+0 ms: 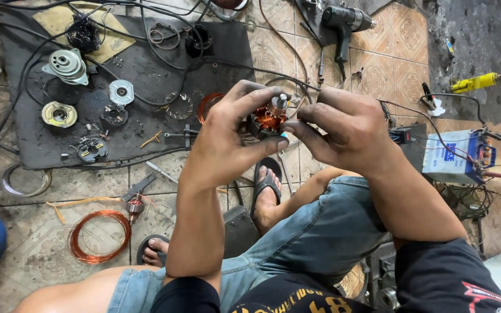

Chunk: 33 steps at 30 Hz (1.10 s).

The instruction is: Manually winding and securing copper wire onto an electric motor armature for repair.

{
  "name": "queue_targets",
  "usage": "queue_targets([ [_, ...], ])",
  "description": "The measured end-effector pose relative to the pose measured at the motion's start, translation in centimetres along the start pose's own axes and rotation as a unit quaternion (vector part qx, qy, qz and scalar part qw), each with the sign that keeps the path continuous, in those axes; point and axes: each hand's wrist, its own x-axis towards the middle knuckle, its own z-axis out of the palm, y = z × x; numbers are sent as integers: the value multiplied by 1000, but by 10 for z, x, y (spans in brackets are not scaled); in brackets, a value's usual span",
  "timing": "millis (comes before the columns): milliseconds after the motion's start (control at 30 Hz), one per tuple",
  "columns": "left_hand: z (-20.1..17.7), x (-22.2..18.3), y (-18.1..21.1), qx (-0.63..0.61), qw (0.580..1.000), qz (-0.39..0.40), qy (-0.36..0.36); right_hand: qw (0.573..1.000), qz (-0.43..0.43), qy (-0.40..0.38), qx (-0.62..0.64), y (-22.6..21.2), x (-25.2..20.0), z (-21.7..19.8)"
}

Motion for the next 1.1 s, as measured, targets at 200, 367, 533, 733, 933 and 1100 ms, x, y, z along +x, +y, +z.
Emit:
queue_targets([
  [200,27,-2,13,68,993,57,82,998,25,-5,52,-9,6,4],
  [367,46,-5,7,43,986,78,138,991,24,14,131,-6,5,-4],
  [533,44,-10,16,-42,986,118,114,985,-21,56,161,-3,-2,-6],
  [733,50,-11,16,-123,987,30,103,984,10,65,165,5,-11,0],
  [933,55,-6,13,-239,960,-3,146,971,78,43,220,3,-4,4],
  [1100,52,-3,13,-229,961,25,153,967,95,44,232,4,-3,10],
])
